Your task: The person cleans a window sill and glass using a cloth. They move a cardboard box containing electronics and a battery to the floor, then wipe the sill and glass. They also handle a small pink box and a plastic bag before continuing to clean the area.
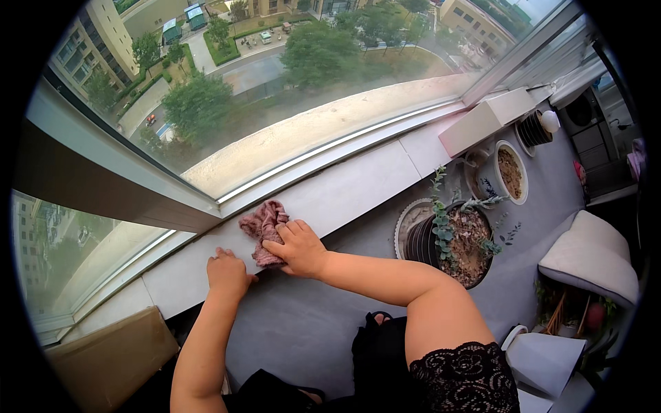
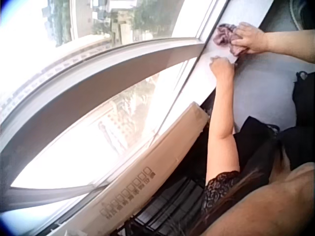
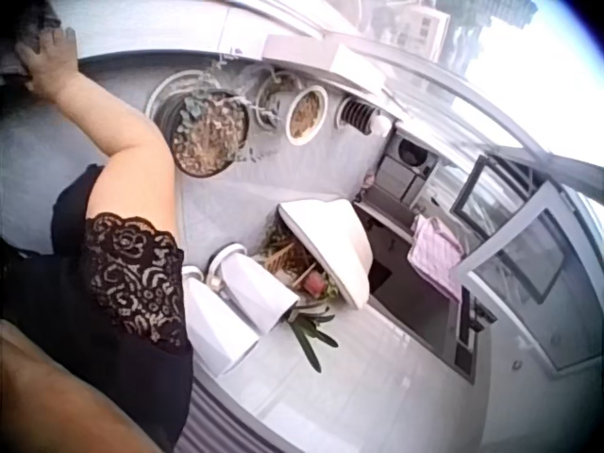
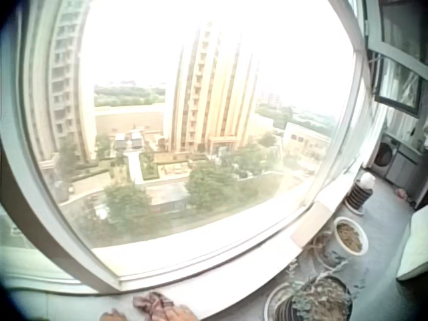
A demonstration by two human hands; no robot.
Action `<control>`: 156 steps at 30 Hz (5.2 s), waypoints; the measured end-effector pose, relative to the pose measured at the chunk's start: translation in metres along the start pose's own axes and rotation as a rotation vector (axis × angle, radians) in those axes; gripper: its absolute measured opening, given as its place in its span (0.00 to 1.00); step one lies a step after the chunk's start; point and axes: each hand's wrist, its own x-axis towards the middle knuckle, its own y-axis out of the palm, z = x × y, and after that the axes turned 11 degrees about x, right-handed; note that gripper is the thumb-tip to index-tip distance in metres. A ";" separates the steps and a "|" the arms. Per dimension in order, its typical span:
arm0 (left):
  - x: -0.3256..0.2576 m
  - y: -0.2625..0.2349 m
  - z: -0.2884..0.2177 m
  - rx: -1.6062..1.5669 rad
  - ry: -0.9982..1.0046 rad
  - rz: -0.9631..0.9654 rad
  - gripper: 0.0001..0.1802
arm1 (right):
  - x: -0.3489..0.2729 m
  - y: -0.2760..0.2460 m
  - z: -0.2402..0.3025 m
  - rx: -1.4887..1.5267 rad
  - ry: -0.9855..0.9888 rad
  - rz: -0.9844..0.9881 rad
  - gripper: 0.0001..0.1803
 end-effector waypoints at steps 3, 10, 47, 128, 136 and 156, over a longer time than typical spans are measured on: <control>-0.002 -0.001 0.001 0.010 -0.019 -0.028 0.49 | -0.022 -0.029 -0.037 -0.138 0.104 -0.047 0.32; -0.001 -0.018 -0.002 -0.051 -0.055 0.074 0.43 | -0.070 -0.153 -0.205 -0.105 1.413 -0.935 0.28; -0.124 0.100 0.050 -0.301 -0.250 -0.320 0.44 | 0.066 0.044 0.057 -0.092 -0.059 0.357 0.37; -0.335 0.321 0.018 -0.810 -0.783 -0.297 0.40 | -0.095 0.089 0.062 -0.294 0.637 -0.208 0.21; -0.341 0.324 0.015 -0.749 -0.786 -0.128 0.40 | -0.113 0.264 0.218 0.252 -0.201 0.330 0.26; -0.352 0.322 0.006 -0.722 -0.860 -0.097 0.42 | -0.037 0.208 0.189 0.319 0.010 0.195 0.19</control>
